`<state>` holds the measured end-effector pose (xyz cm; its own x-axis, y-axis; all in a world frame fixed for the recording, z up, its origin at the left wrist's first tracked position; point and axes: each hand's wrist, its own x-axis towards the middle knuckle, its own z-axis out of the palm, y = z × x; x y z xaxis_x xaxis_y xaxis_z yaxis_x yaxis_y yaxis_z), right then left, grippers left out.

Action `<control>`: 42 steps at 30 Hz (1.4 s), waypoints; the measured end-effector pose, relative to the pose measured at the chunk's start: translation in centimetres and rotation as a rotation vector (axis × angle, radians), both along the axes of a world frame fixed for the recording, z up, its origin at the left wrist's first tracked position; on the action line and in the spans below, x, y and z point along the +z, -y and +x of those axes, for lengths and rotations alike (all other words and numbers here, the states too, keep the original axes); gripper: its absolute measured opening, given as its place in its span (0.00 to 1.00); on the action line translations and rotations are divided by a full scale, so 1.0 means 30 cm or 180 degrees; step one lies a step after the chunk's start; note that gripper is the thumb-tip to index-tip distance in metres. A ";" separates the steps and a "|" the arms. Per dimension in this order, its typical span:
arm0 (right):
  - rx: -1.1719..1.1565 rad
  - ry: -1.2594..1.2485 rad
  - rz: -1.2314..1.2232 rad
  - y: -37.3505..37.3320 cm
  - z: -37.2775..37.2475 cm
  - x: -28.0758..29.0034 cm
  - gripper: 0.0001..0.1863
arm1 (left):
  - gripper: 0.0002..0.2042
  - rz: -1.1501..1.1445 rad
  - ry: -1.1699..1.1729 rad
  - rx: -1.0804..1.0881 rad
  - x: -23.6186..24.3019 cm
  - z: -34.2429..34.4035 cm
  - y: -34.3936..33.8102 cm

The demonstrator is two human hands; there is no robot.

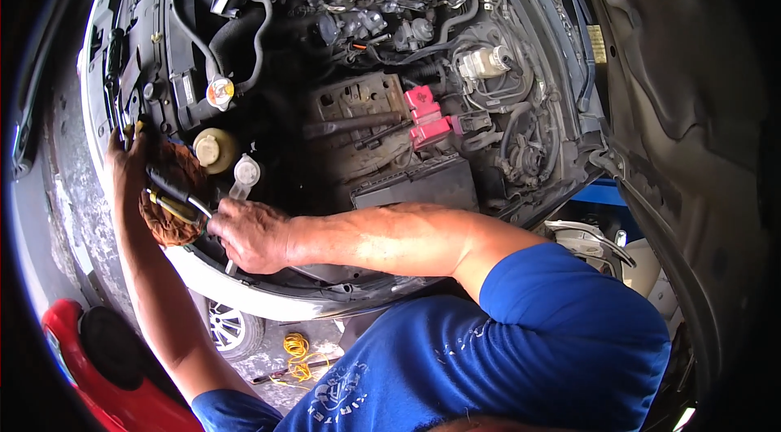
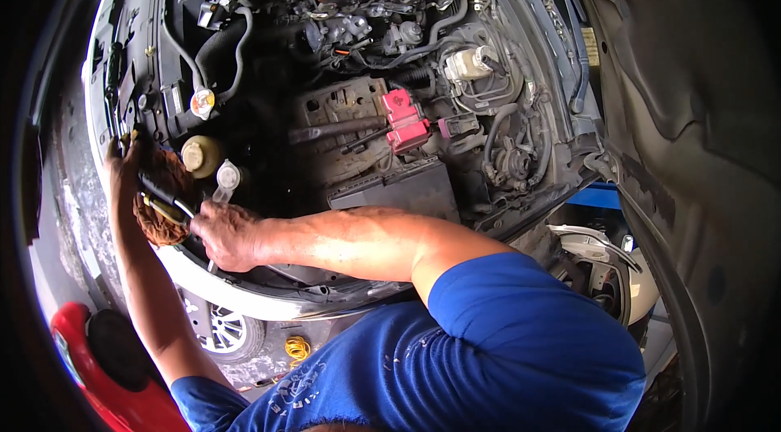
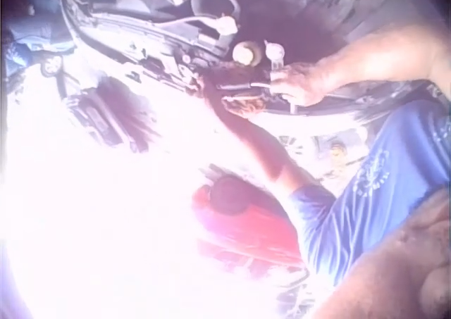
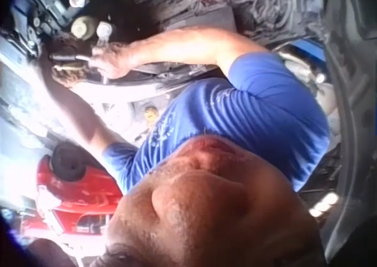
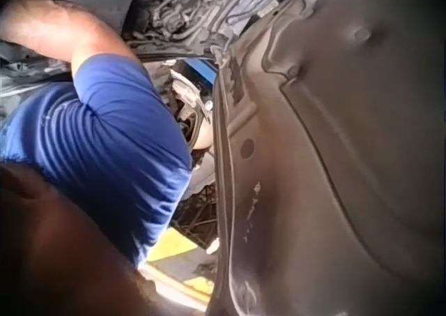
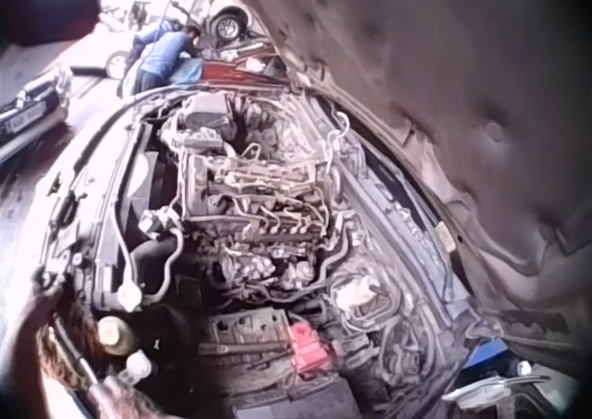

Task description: Installing a manifold component onto an internal combustion engine.

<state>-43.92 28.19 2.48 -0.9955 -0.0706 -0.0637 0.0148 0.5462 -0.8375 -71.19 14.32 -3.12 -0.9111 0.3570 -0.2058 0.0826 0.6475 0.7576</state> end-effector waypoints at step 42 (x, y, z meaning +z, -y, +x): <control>-0.0802 0.2117 0.1936 -1.367 0.476 -0.078 0.19 | 0.38 0.0225 -0.0608 0.1466 -0.148 0.384 0.133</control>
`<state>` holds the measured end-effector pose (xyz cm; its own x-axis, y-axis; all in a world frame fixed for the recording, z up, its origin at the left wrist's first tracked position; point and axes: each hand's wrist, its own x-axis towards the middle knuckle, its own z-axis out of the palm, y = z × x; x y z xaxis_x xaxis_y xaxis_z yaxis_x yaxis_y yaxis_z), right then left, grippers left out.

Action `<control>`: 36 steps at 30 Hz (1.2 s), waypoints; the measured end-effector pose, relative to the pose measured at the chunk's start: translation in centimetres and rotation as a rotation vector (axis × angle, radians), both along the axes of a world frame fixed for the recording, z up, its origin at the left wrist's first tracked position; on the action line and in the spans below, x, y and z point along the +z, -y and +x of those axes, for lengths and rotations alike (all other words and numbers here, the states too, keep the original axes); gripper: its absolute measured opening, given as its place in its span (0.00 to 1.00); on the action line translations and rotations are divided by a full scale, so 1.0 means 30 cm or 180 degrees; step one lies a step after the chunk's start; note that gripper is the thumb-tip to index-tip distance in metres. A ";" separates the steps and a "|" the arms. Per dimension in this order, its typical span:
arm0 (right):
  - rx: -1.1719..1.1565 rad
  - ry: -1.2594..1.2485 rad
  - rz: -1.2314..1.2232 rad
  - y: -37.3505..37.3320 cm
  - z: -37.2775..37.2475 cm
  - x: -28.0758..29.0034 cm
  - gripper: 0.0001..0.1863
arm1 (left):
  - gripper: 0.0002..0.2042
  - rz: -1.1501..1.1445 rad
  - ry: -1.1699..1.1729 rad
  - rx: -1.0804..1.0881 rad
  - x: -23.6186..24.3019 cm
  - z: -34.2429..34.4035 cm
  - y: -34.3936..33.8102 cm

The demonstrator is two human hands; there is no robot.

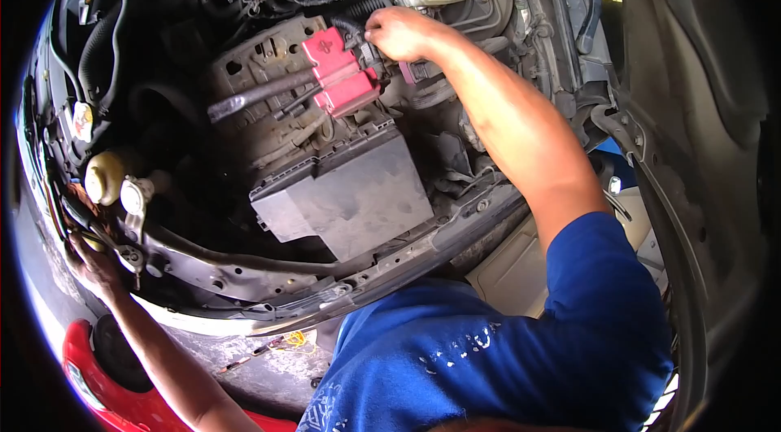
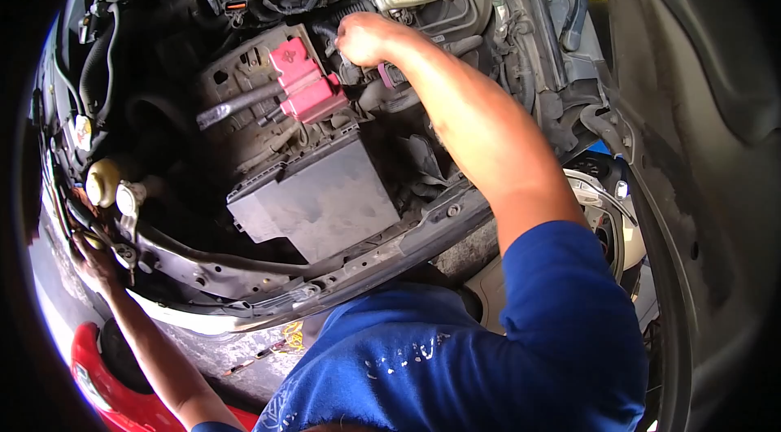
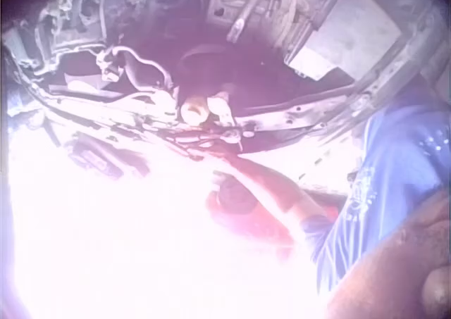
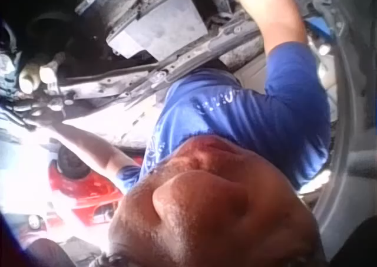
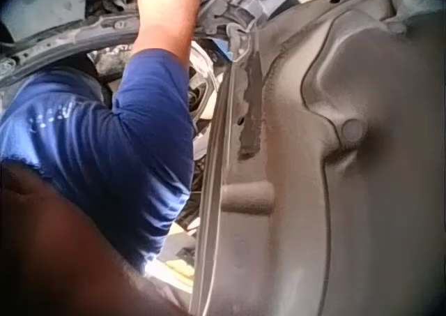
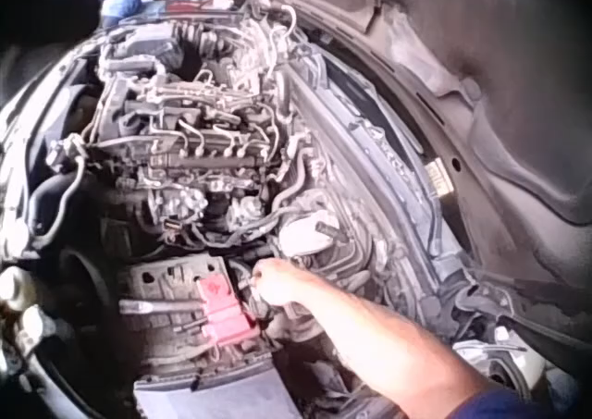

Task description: Installing a manifold component onto an internal combustion engine.

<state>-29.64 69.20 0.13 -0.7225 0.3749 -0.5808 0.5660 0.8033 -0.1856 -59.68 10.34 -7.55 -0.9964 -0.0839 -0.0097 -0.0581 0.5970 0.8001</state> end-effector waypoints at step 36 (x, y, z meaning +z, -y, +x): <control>-0.0711 -0.0612 0.0868 -0.292 -0.206 -0.766 0.41 | 0.31 0.0276 -0.0133 -0.0044 -0.010 -0.028 0.009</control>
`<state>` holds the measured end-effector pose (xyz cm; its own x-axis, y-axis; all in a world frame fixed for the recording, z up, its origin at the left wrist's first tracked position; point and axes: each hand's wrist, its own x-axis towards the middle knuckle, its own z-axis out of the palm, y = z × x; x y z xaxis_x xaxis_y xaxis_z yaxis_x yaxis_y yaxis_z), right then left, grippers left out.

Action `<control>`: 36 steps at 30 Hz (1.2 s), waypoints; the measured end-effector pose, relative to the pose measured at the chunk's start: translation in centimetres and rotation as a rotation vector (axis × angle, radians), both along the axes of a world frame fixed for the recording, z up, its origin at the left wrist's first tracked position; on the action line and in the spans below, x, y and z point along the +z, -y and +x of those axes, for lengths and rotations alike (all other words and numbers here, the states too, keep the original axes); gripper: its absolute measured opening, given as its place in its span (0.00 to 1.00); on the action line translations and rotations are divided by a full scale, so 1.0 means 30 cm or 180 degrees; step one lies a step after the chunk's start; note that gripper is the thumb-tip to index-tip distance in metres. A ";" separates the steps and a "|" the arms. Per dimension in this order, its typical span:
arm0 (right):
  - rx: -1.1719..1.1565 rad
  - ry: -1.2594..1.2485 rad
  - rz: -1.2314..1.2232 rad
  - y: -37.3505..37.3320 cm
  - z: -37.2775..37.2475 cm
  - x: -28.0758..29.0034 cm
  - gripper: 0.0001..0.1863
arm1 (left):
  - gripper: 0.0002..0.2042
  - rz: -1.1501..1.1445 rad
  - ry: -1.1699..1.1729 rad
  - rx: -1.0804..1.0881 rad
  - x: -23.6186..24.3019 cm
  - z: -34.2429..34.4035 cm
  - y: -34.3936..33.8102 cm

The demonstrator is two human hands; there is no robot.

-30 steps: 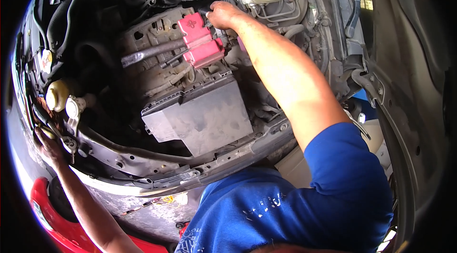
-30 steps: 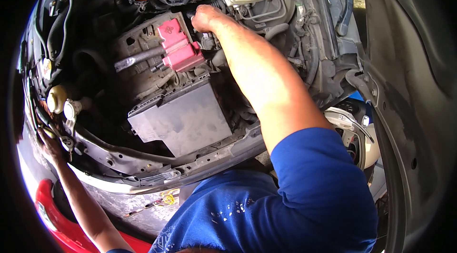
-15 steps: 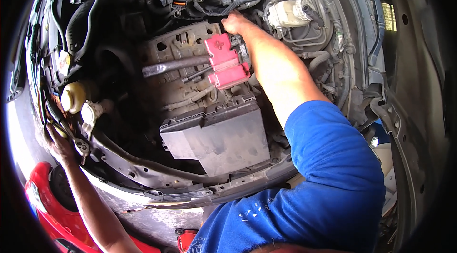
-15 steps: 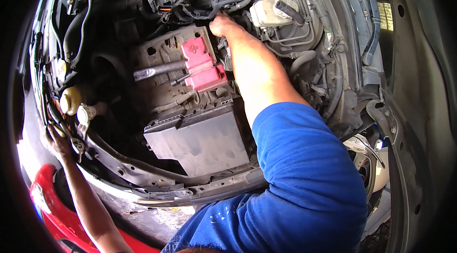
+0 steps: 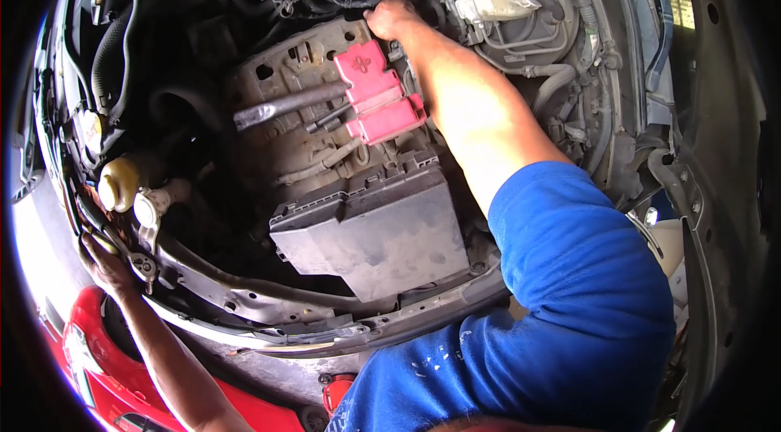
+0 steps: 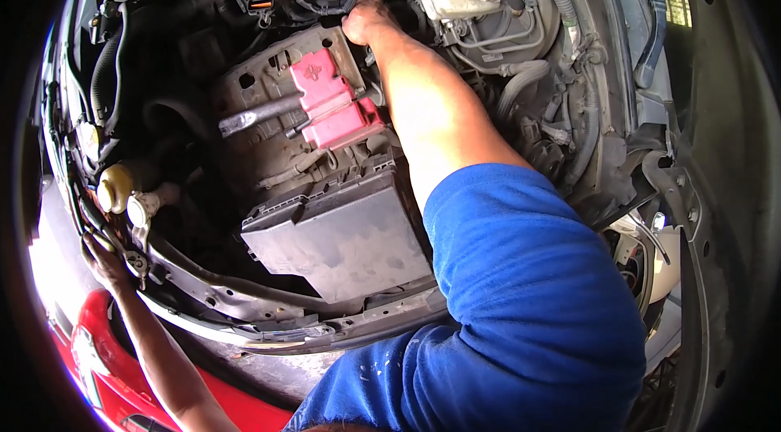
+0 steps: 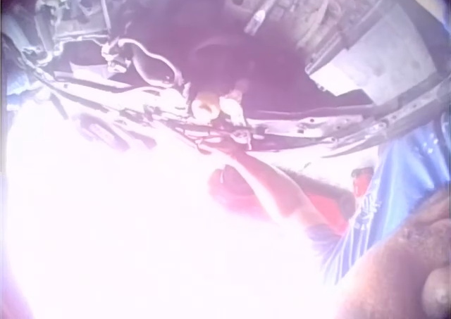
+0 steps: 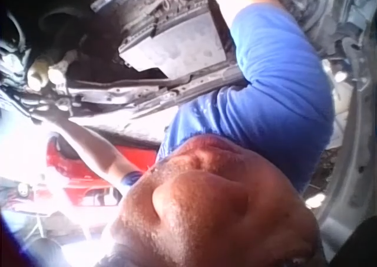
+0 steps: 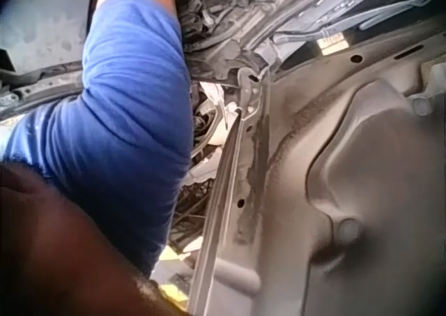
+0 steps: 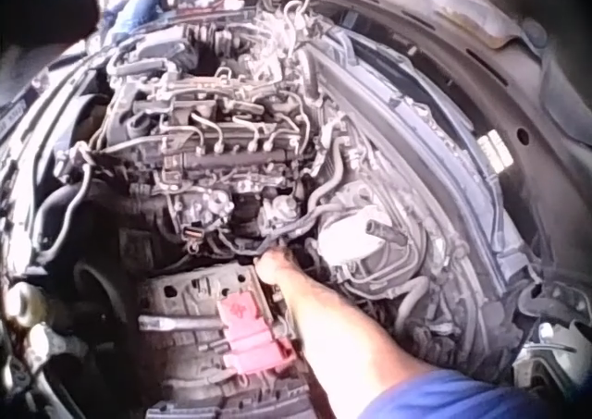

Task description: Installing a manifold component onto an internal combustion engine.

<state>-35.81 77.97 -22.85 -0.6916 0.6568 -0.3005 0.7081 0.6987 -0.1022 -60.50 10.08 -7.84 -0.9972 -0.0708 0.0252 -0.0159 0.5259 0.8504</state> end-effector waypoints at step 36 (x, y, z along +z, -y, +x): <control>0.2254 0.2405 0.0376 0.287 0.000 0.622 0.20 | 0.26 -0.0321 0.0808 0.0074 -0.066 -0.150 0.132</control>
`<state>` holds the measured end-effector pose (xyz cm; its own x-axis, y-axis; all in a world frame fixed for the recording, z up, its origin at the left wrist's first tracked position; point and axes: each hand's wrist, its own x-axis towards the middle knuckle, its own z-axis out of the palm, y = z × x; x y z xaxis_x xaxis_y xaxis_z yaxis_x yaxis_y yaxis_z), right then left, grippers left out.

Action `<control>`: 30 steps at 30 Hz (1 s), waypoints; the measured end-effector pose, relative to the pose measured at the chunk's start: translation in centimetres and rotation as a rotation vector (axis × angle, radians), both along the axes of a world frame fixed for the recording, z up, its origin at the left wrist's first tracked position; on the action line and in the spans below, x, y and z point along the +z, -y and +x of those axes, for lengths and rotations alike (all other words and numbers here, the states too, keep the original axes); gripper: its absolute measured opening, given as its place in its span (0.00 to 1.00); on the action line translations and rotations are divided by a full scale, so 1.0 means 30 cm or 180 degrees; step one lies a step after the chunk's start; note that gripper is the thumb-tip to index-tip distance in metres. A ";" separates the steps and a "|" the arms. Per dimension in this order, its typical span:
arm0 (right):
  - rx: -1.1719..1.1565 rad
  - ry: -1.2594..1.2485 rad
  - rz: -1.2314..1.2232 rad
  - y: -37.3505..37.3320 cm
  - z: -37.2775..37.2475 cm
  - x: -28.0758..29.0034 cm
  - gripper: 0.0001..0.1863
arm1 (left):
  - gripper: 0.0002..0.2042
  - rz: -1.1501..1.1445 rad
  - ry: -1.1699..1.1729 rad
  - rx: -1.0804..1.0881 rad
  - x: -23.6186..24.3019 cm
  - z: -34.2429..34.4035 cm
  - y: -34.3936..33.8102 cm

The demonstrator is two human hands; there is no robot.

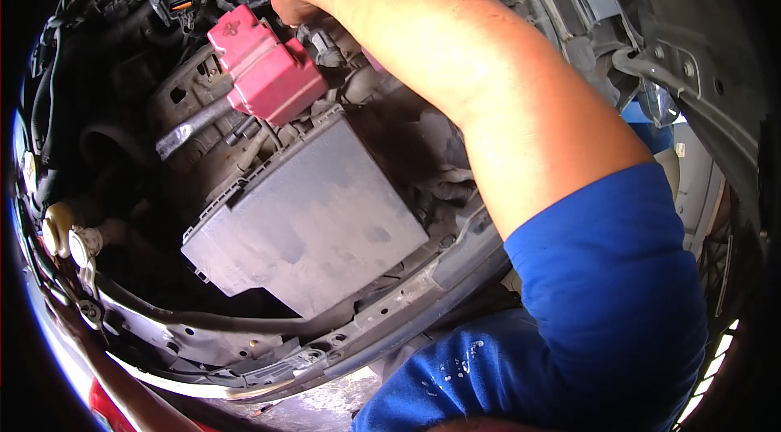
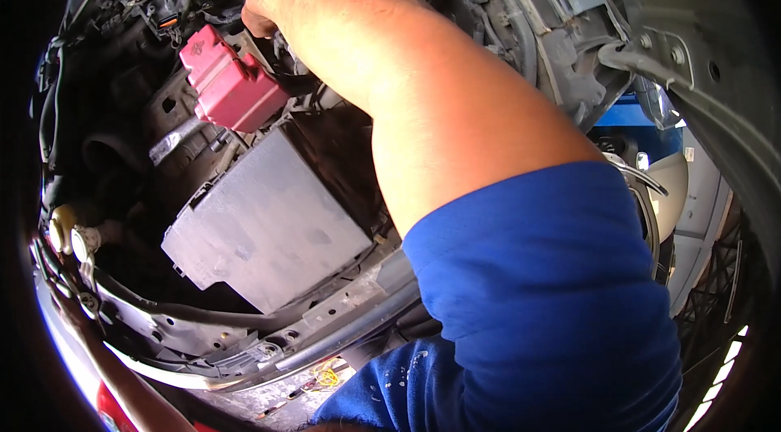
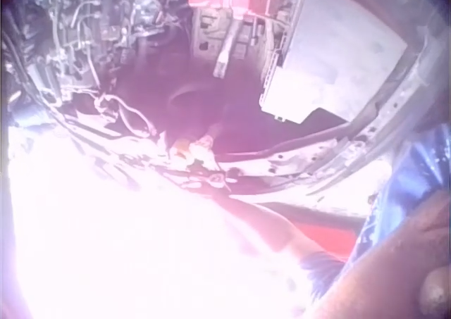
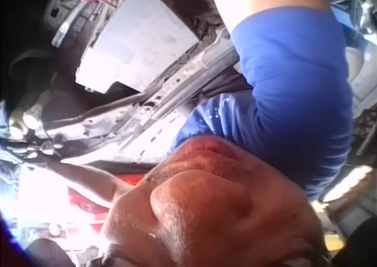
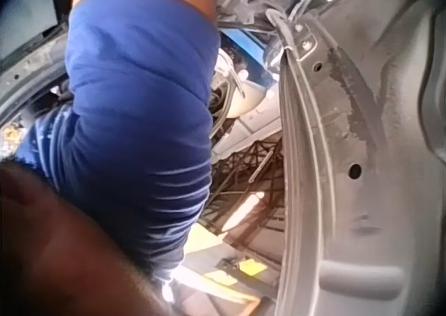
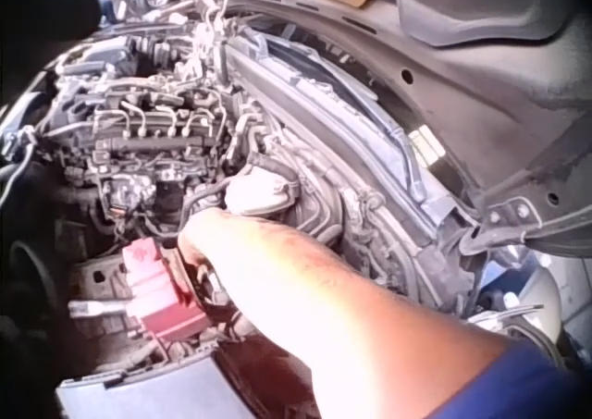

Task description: Installing a manifold component onto an internal combustion engine.

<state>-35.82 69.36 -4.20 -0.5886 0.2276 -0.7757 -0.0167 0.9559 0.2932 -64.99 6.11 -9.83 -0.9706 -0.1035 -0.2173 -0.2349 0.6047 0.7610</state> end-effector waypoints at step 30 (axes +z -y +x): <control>-0.1137 -0.1989 -0.0589 -0.048 0.752 0.520 0.35 | 0.35 -0.0181 -0.0423 -0.0022 0.069 0.157 -0.105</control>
